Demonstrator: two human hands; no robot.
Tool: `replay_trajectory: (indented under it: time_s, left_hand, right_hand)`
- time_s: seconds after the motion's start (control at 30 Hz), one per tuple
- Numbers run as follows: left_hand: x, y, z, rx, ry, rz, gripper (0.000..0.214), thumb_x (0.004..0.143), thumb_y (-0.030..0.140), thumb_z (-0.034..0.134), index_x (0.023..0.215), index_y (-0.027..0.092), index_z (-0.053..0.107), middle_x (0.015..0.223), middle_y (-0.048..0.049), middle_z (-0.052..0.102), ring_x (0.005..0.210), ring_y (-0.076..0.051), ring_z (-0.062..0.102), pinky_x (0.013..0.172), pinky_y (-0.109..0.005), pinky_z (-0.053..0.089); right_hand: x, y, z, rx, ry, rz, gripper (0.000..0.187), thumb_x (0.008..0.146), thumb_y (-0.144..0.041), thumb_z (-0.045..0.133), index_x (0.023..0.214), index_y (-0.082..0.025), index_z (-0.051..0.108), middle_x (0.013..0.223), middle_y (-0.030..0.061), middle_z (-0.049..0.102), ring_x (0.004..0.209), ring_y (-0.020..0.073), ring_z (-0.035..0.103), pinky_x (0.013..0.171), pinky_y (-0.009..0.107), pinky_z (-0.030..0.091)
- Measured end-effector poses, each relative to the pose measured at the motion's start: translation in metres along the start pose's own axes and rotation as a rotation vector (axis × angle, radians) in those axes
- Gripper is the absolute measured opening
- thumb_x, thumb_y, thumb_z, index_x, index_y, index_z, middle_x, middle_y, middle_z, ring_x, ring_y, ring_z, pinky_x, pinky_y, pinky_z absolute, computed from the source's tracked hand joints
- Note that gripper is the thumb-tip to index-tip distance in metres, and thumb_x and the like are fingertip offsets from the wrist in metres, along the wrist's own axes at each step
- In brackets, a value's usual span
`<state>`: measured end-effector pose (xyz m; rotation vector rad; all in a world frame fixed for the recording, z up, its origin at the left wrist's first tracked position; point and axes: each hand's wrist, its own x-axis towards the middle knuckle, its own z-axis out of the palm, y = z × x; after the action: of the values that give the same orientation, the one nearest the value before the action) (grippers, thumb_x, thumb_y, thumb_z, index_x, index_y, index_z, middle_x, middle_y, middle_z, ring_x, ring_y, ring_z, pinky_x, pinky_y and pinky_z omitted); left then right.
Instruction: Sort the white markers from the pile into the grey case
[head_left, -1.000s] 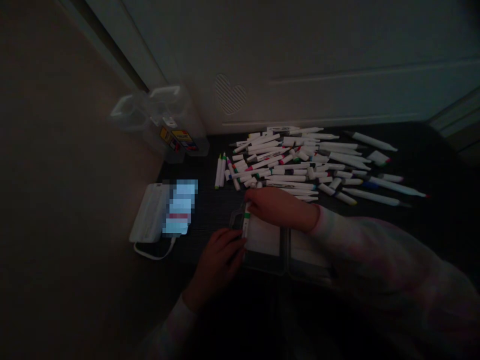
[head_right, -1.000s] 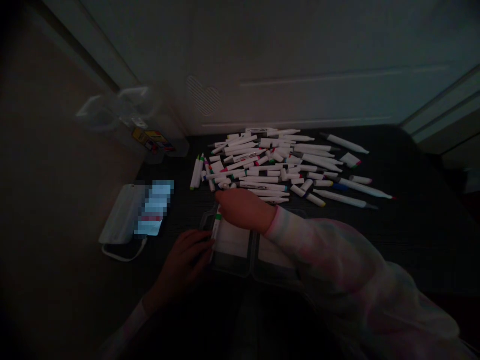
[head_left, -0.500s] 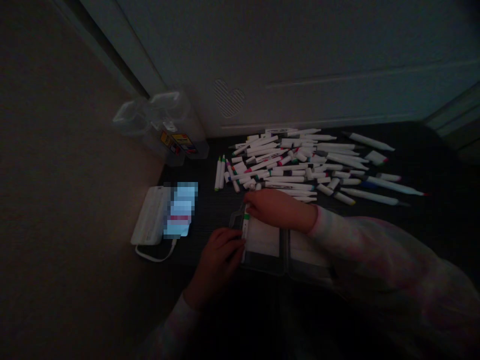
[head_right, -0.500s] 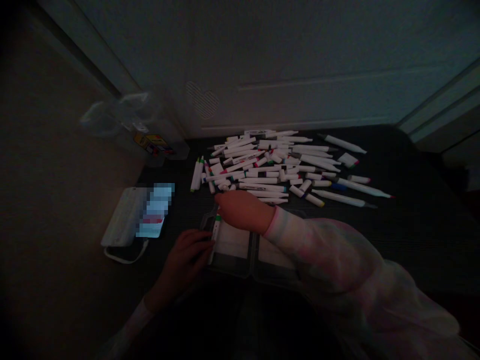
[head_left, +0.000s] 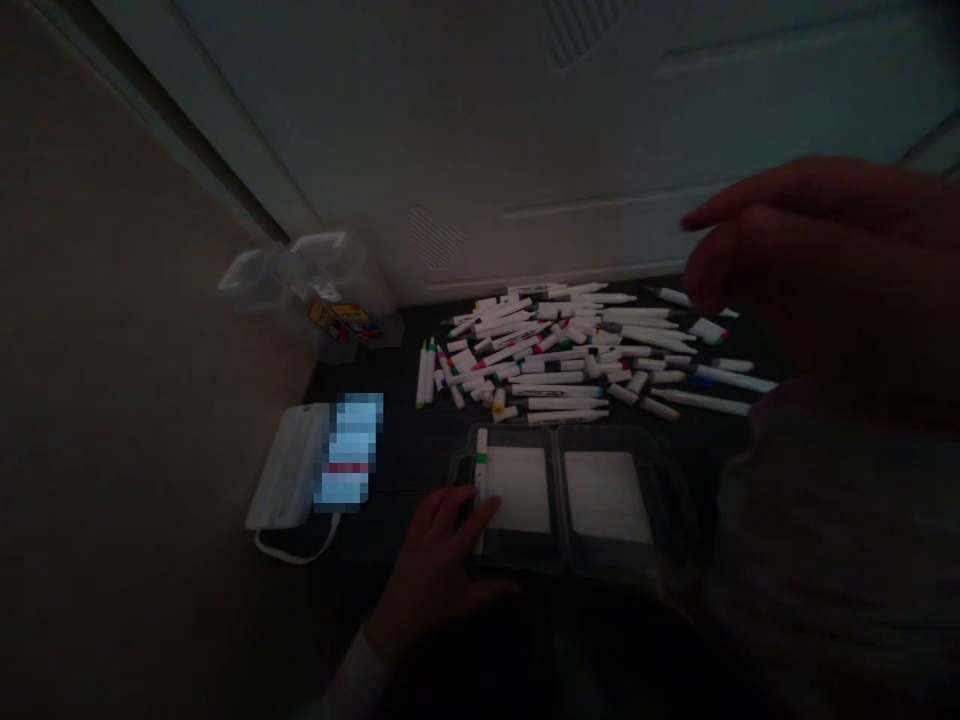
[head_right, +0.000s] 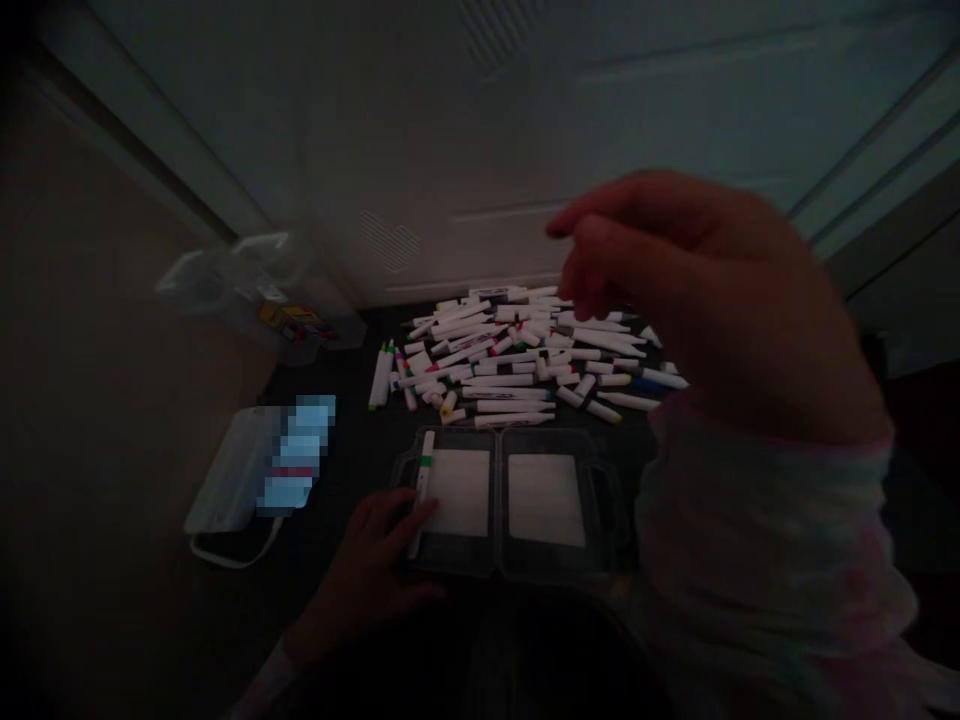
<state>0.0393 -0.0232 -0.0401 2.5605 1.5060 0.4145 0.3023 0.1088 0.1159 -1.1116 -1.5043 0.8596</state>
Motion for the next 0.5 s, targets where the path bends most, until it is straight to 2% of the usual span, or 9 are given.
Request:
replay_trajectory:
  time_s: [0.13, 0.27, 0.5]
  left_hand:
    - [0.002, 0.001, 0.005, 0.093, -0.005, -0.016, 0.066, 0.059, 0.050, 0.068, 0.114, 0.017, 0.054, 0.108, -0.0137, 0.052, 0.098, -0.028, 0.045, 0.077, -0.042, 0.049]
    - [0.007, 0.001, 0.009, 0.151, 0.023, -0.017, 0.064, 0.060, 0.049, 0.067, 0.114, 0.018, 0.054, 0.107, -0.0126, 0.050, 0.097, -0.028, 0.044, 0.076, -0.041, 0.049]
    - [0.018, -0.004, 0.015, 0.201, 0.087, -0.022, 0.063, 0.060, 0.046, 0.067, 0.115, 0.019, 0.053, 0.107, -0.0109, 0.049, 0.096, -0.026, 0.043, 0.076, -0.039, 0.049]
  right_hand:
    - [0.002, 0.008, -0.024, 0.106, 0.129, -0.115, 0.016, 0.080, -0.020, 0.051, 0.079, -0.022, 0.067, 0.061, -0.0001, 0.054, 0.056, 0.0103, 0.050, 0.052, 0.029, 0.033]
    - [0.003, 0.010, -0.036, 0.108, 0.233, -0.187, 0.018, 0.081, -0.020, 0.051, 0.076, -0.023, 0.067, 0.059, -0.0008, 0.052, 0.057, 0.0106, 0.051, 0.052, 0.030, 0.033]
    - [-0.001, 0.001, -0.044, 0.138, 0.231, -0.150, 0.018, 0.083, -0.017, 0.047, 0.077, -0.021, 0.064, 0.059, -0.0015, 0.052, 0.056, 0.0088, 0.050, 0.053, 0.027, 0.035]
